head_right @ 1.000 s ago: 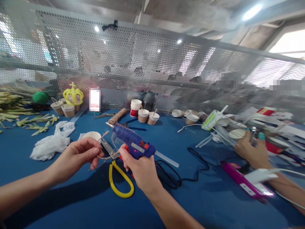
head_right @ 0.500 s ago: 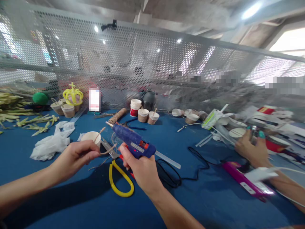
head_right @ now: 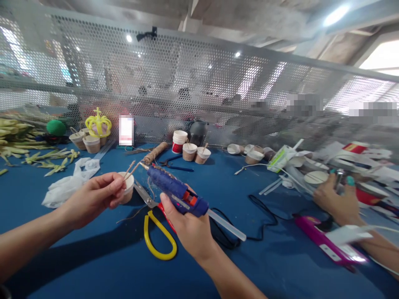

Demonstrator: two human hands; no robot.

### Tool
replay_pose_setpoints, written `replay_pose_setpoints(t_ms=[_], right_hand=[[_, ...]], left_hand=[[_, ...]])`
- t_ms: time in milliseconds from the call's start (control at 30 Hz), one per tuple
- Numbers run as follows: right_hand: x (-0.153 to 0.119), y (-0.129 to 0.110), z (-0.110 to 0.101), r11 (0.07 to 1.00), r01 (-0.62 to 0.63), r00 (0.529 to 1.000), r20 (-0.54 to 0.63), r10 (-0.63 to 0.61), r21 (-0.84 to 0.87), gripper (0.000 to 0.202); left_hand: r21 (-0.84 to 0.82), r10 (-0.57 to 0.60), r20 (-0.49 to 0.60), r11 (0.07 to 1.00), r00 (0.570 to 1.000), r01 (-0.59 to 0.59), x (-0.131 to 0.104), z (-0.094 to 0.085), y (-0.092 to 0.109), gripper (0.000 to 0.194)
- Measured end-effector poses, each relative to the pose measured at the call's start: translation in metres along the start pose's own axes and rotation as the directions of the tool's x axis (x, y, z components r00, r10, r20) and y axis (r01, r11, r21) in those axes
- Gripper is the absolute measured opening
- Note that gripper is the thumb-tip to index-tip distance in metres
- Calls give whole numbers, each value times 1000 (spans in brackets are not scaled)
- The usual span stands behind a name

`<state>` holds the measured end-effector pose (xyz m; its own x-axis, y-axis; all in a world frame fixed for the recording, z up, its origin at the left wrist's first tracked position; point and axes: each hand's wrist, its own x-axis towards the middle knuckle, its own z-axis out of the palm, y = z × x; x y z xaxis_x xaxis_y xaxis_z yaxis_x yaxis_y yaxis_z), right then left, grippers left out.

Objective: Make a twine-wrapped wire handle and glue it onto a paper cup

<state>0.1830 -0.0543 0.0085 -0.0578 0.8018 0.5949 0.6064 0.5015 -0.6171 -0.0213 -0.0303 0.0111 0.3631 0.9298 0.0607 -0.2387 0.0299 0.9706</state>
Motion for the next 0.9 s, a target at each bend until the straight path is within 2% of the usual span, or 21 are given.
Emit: replay_pose_setpoints(t_ms=[167, 467, 733, 900], right_hand=[[0, 3, -1, 997, 45, 999, 21, -43, -59, 28], [1, 0, 1, 999, 2, 999, 40, 0, -45, 29], [0, 11, 0, 997, 23, 999, 32, -21, -73, 29], [-1, 8, 1, 996, 21, 998, 58, -17, -83, 30]], left_hand=[[0, 1, -3, 1000, 1000, -1, 1, -1, -1, 26], [9, -1, -9, 1000, 1000, 1, 2, -2, -1, 26], [-13, -6, -4, 1000, 1000, 6, 3, -2, -3, 26], [-19, -1, 7, 1000, 1000, 1, 4, -2, -3, 25]])
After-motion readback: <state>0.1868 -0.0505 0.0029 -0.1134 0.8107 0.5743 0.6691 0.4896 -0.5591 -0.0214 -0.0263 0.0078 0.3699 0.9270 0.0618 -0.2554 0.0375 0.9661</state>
